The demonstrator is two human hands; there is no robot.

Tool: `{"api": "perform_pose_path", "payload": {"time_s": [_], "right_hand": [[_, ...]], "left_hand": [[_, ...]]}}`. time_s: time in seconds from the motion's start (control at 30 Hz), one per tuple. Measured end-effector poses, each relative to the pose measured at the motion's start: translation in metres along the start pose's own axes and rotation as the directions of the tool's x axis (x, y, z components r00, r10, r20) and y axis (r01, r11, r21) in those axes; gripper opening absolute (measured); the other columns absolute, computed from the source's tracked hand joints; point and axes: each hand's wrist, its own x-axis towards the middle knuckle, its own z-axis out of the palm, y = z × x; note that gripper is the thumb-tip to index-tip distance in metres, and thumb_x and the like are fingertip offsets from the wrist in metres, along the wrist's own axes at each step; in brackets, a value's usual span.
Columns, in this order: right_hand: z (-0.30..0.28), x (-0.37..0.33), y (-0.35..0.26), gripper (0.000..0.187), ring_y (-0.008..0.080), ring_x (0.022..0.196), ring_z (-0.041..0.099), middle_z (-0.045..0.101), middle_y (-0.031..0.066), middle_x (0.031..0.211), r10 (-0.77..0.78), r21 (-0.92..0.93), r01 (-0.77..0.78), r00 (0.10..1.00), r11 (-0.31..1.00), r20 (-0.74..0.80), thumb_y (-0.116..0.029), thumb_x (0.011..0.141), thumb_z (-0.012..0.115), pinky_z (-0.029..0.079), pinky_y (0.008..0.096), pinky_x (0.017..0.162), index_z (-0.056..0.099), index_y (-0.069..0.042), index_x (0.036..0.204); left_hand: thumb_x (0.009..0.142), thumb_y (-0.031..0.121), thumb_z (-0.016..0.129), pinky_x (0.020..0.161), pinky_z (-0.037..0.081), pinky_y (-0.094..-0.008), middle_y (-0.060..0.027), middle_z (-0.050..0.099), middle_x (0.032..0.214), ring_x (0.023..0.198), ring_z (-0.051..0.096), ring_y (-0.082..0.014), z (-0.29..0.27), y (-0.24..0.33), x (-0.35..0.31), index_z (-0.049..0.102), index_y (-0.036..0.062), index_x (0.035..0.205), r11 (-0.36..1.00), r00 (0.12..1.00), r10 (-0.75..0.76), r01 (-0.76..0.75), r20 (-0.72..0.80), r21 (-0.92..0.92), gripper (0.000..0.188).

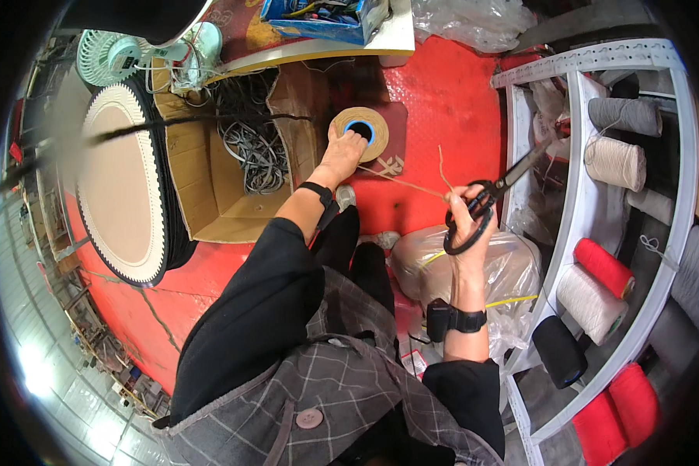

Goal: Sewing and finishing the edges of circular and rectangular mats using an industrial sewing machine.

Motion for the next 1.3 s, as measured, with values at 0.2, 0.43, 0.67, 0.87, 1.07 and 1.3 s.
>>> {"api": "perform_pose_path", "payload": {"time_s": [0.2, 0.43, 0.67, 0.87, 1.07, 1.3], "right_hand": [[0.027, -0.001, -0.023, 0.018, 0.0178, 0.071, 0.062, 0.057, 0.0081, 0.079, 0.056, 0.040, -0.069, 0.962, 0.997, 0.267, 0.006, 0.081, 0.054, 0.050, 0.0285, 0.067, 0.042, -0.004, 0.090], [0.035, -0.025, -0.048, 0.018, 0.0034, 0.049, 0.043, 0.049, -0.0026, 0.065, 0.188, -0.240, -0.092, 0.889, 0.966, 0.417, -0.002, 0.078, 0.061, 0.034, 0.0184, 0.045, 0.044, -0.007, 0.082], [0.020, -0.004, -0.054, 0.019, 0.0042, 0.050, 0.041, 0.044, -0.0037, 0.060, 0.240, -0.217, -0.158, 0.869, 0.963, 0.433, 0.001, 0.075, 0.060, 0.033, 0.0196, 0.042, 0.044, -0.008, 0.077], [0.029, 0.040, -0.062, 0.018, 0.0045, 0.050, 0.041, 0.043, -0.0044, 0.060, 0.132, -0.274, 0.036, 0.810, 0.961, 0.571, -0.001, 0.076, 0.060, 0.035, 0.0207, 0.043, 0.044, -0.008, 0.077], [0.042, 0.062, -0.103, 0.020, 0.0058, 0.049, 0.043, 0.046, -0.0023, 0.059, -0.140, -0.325, 0.464, 0.723, 0.824, 0.676, -0.014, 0.078, 0.066, 0.038, 0.0216, 0.044, 0.048, -0.006, 0.078], [0.087, 0.069, -0.151, 0.040, 0.0119, 0.043, 0.047, 0.046, 0.0024, 0.054, 0.199, -0.432, 0.231, 0.640, 0.872, 0.743, -0.042, 0.088, 0.046, 0.039, 0.0254, 0.042, 0.047, -0.004, 0.076]], "left_hand": [[0.088, 0.025, 0.045, 0.097, 0.031, -0.0388, -0.0111, 0.060, 0.098, 0.111, 0.045, -0.0269, -0.084, 0.043, -0.011, 0.062, 0.0014, 0.096, 0.520, 0.974, -0.034, 0.209, 0.224, -0.828, 0.030], [0.088, 0.024, 0.052, 0.092, 0.042, -0.0408, -0.0157, 0.061, 0.098, 0.098, 0.057, -0.0268, -0.178, 0.072, -0.046, 0.059, 0.0039, 0.091, -0.896, 0.973, -0.049, 0.058, 0.227, -0.440, 0.021], [0.093, 0.028, 0.045, 0.042, 0.024, -0.0195, 0.0049, 0.033, 0.058, 0.046, 0.026, -0.0056, -0.243, 0.019, -0.087, 0.053, 0.0096, 0.082, -0.770, 0.843, -0.530, -0.434, 0.093, -0.467, 0.023], [0.092, 0.028, 0.047, 0.041, 0.022, -0.0158, 0.0066, 0.035, 0.059, 0.047, 0.029, -0.0013, -0.314, 0.019, -0.071, 0.053, 0.0081, 0.086, -0.367, 0.617, -0.782, -0.573, -0.091, -0.733, 0.021], [0.090, 0.018, 0.051, 0.068, 0.045, -0.0232, -0.0053, 0.060, 0.084, 0.076, 0.057, -0.0129, -0.355, -0.040, 0.032, 0.061, 0.0020, 0.103, 0.594, 0.046, -0.758, -0.365, -0.651, -0.717, 0.022], [0.086, 0.013, 0.044, 0.066, 0.045, -0.0431, -0.0198, 0.059, 0.079, 0.074, 0.057, -0.0355, -0.342, -0.057, 0.047, 0.058, 0.0036, 0.088, 0.742, 0.247, -0.670, 0.239, -0.699, -0.627, 0.017]]}}
